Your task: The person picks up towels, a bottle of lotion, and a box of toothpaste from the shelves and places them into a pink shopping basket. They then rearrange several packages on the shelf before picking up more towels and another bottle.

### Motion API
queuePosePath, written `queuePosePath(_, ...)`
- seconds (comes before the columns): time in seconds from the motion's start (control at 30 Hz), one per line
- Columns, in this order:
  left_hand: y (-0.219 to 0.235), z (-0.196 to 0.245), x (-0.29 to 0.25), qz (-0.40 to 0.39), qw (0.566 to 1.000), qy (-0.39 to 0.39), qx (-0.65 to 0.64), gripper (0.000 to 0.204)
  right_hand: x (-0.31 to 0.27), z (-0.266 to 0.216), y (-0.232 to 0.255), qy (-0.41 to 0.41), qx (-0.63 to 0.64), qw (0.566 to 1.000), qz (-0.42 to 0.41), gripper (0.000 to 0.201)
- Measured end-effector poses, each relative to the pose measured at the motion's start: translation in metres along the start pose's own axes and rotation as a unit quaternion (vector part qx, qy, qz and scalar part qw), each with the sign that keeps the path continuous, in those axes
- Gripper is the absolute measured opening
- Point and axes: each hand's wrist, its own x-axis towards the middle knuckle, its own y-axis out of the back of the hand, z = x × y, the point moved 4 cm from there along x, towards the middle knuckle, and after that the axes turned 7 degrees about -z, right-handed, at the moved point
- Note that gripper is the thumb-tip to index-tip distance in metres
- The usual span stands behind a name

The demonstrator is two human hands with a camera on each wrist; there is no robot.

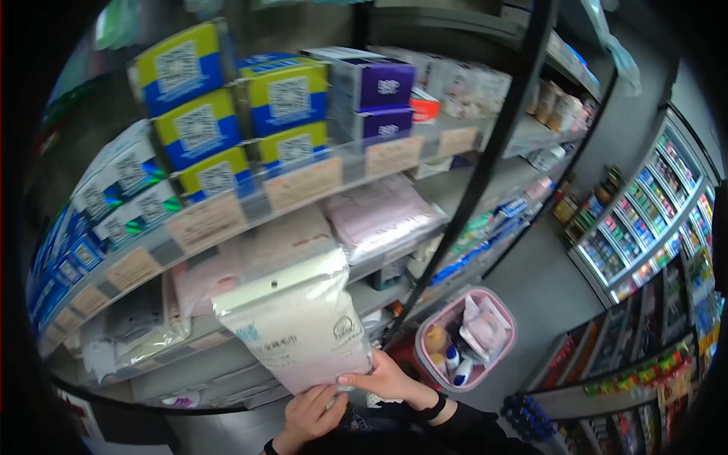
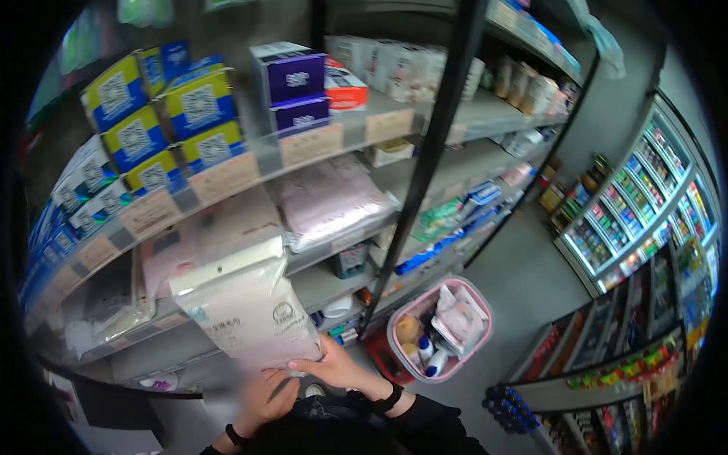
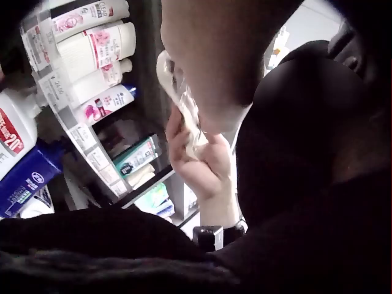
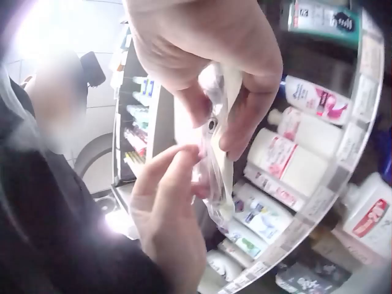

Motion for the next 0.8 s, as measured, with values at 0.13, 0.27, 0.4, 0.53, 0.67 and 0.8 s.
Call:
queuePosePath(0.13,-0.001,-0.010,-0.019,0.021,0.998,0.050,-0.019,0.018,-0.043,0.014,0.052,-0.028,-0.066,0.995,0.066,0.050)
queuePosePath(0.27,-0.007,-0.036,-0.030,0.022,0.983,0.170,-0.071,0.016,-0.115,0.027,0.129,-0.067,-0.138,0.950,0.270,0.051)
queuePosePath(0.4,-0.010,-0.048,-0.029,0.017,0.959,0.248,-0.132,0.014,-0.165,0.015,0.167,-0.040,-0.186,0.871,0.453,0.047)
queuePosePath(0.53,-0.013,-0.051,-0.030,0.011,0.957,0.261,-0.129,0.013,-0.201,0.040,0.194,-0.101,-0.319,0.753,0.566,0.045)
queuePosePath(0.67,-0.014,-0.049,-0.025,0.003,0.959,0.248,-0.139,0.014,-0.219,0.081,0.215,-0.143,-0.355,0.704,0.599,0.046)
queuePosePath(0.8,-0.014,-0.048,-0.024,0.000,0.959,0.244,-0.146,0.014,-0.215,0.116,0.227,-0.359,-0.418,0.639,0.537,0.062)
